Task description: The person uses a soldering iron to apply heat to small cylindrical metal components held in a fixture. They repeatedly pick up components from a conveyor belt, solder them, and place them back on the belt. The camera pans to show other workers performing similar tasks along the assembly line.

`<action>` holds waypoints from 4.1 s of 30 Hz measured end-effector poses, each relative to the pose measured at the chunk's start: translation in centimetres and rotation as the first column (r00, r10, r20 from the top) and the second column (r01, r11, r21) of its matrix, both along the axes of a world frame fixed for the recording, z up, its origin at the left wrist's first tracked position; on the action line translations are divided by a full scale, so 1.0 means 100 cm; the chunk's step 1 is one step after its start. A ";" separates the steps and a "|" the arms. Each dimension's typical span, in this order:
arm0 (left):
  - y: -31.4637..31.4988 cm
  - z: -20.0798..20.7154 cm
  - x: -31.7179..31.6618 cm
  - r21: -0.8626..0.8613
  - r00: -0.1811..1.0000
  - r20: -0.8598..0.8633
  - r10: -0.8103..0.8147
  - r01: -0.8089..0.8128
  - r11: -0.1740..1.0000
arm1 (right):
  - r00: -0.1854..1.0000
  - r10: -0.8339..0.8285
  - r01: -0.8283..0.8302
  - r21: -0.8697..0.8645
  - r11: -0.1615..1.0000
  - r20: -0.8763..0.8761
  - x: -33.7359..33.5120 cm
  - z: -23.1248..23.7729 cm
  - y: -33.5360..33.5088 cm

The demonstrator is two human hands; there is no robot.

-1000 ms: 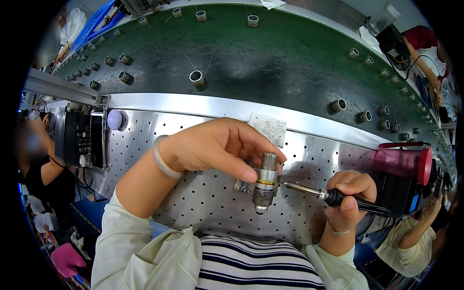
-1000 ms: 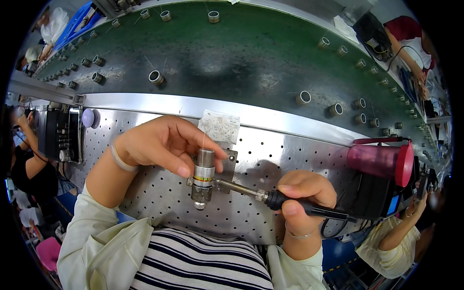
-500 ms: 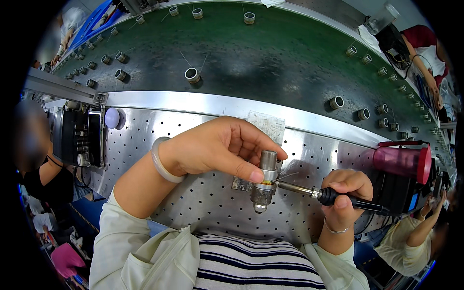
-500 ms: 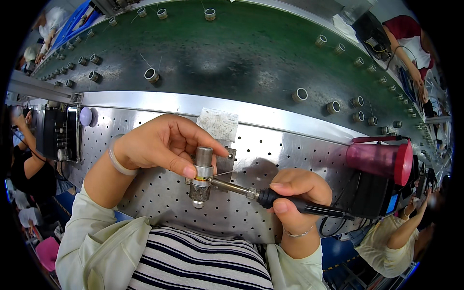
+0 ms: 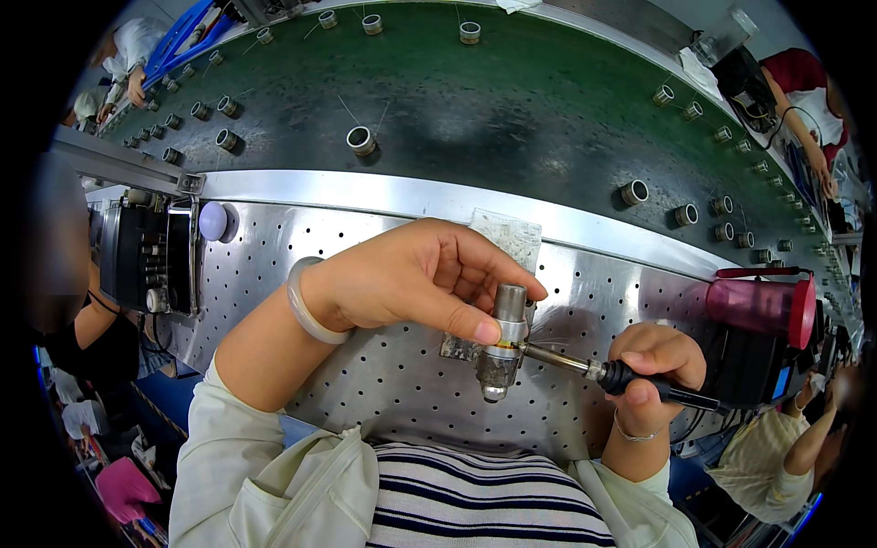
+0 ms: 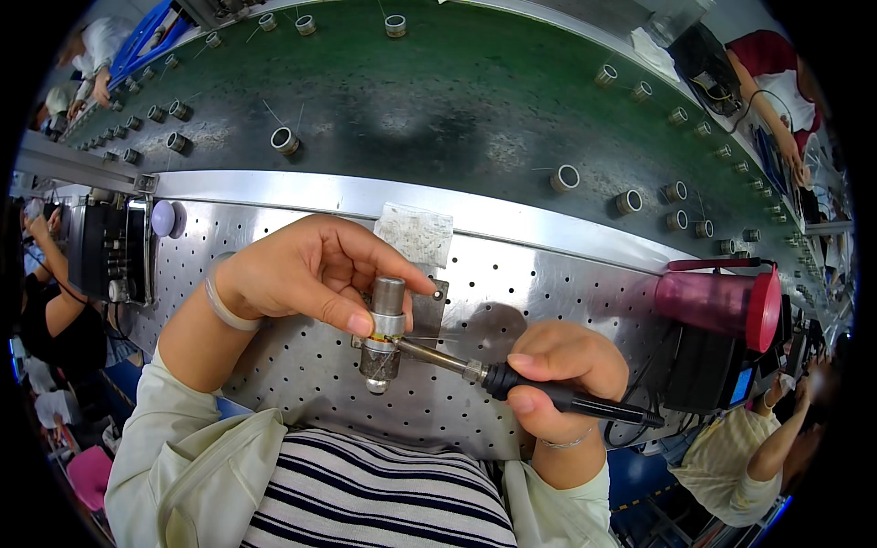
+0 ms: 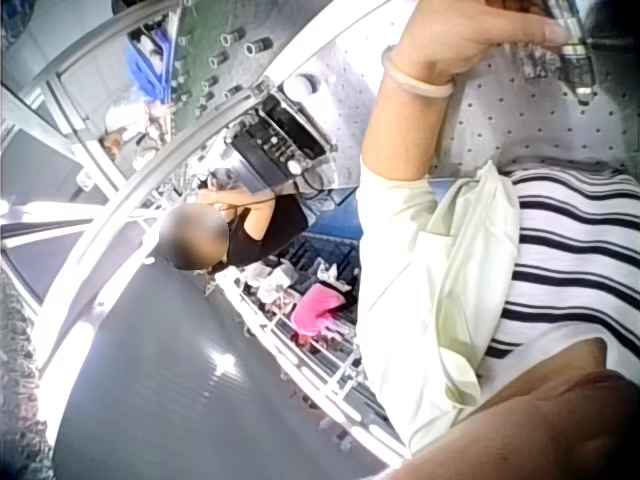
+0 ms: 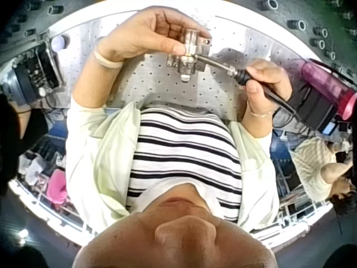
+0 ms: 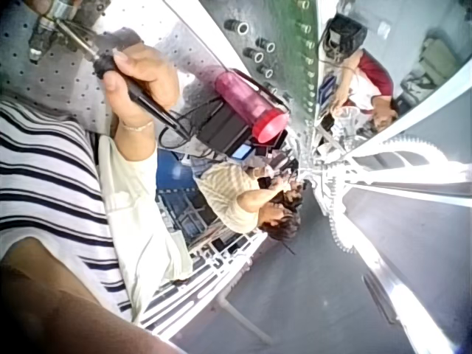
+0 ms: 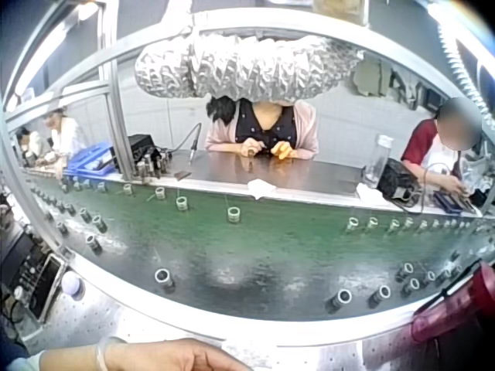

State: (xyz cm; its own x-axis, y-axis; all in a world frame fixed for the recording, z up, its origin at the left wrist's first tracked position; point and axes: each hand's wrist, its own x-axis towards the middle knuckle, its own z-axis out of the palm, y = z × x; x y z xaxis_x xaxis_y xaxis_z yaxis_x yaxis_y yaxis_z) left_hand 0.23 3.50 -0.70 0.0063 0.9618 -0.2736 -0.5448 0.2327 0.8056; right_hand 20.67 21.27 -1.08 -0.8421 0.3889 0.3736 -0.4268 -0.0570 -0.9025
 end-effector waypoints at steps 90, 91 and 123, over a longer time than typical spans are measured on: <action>0.019 0.013 -0.036 0.096 0.952 -0.228 -0.202 0.229 0.969 | 0.970 -0.236 0.244 -0.156 0.957 0.064 0.009 0.020 0.009; 0.017 0.013 -0.030 0.125 0.955 -0.209 -0.210 0.239 0.963 | 0.971 -0.228 0.236 -0.147 0.961 0.072 0.009 0.020 0.008; 0.010 0.005 0.016 0.249 0.984 -0.044 0.171 -0.155 0.956 | 0.977 -0.165 0.181 -0.116 0.977 0.137 0.005 0.014 -0.001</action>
State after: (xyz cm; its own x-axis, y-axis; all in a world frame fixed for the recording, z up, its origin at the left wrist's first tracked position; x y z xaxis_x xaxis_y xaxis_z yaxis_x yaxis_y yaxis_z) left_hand 1.87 4.48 -0.23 -0.1657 0.9859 -0.0250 -0.5044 -0.0629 0.8612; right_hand 21.17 21.14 0.28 -0.7949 0.5704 0.2071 -0.3238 -0.1100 -0.9397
